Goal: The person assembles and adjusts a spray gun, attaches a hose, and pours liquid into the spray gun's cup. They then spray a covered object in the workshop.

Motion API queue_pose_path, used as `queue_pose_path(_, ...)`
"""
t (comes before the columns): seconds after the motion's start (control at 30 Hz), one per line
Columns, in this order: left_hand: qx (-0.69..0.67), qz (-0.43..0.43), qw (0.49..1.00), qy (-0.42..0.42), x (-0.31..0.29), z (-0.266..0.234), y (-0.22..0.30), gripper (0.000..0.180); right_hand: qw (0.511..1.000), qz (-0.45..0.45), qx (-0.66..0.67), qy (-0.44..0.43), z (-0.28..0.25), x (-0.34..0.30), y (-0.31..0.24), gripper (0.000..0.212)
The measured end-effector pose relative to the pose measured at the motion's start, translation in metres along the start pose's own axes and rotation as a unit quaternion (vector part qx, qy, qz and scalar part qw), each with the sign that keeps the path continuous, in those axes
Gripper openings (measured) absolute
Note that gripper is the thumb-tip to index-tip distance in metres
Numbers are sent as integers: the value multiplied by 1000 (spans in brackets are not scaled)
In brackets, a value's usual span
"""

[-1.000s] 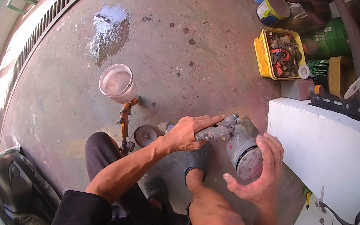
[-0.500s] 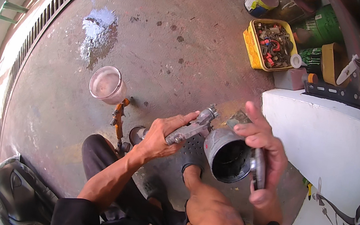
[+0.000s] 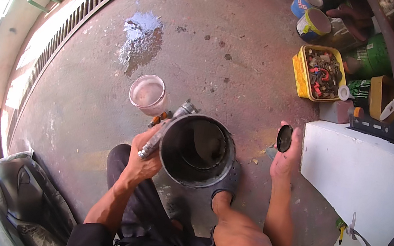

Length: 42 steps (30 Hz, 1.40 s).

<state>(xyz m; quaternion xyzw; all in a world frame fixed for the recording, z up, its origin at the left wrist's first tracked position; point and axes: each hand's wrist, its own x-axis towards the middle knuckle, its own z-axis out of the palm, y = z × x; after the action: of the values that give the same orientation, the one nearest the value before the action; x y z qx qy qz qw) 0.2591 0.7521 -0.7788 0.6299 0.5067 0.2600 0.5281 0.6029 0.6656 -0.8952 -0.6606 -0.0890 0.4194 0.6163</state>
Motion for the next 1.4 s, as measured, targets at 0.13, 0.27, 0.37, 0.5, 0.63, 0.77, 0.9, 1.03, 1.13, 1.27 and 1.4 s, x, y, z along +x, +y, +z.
queue_pose_path(0.13,332,109,934,74,-24,-75,-74,26,885,-145,-441,33,-5,19,55,70)
queue_pose_path(0.27,-69,-153,961,220,0,-77,1,12,758,-200,-621,19,-11,35,82,79)
queue_pose_path(0.37,-52,-148,950,271,7,-90,4,16,715,-207,-667,22,-11,40,89,95)
queue_pose_path(0.5,-72,-135,945,290,12,-100,15,12,727,-316,-600,-105,51,16,82,134)
queue_pose_path(0.63,-148,-107,934,308,11,-106,27,29,813,-277,-299,-416,202,-8,81,159)
queue_pose_path(0.77,-119,-108,937,312,12,-122,40,30,839,-196,-178,-475,281,-18,88,140)
queue_pose_path(0.9,1,-161,937,310,1,-156,35,26,856,-128,-157,-476,293,-34,85,107)
queue_pose_path(1.03,61,-181,926,327,-9,-175,19,9,864,-158,-153,-454,281,-41,84,104)
queue_pose_path(1.13,109,-152,935,301,-18,-185,-9,5,845,-252,-188,-433,270,-51,73,107)
queue_pose_path(1.27,169,-118,941,270,-33,-195,-20,27,830,-304,-166,-437,261,-81,46,112)
queue_pose_path(1.4,211,-17,947,241,-45,-200,-22,44,828,-303,-154,-446,257,-98,21,113)
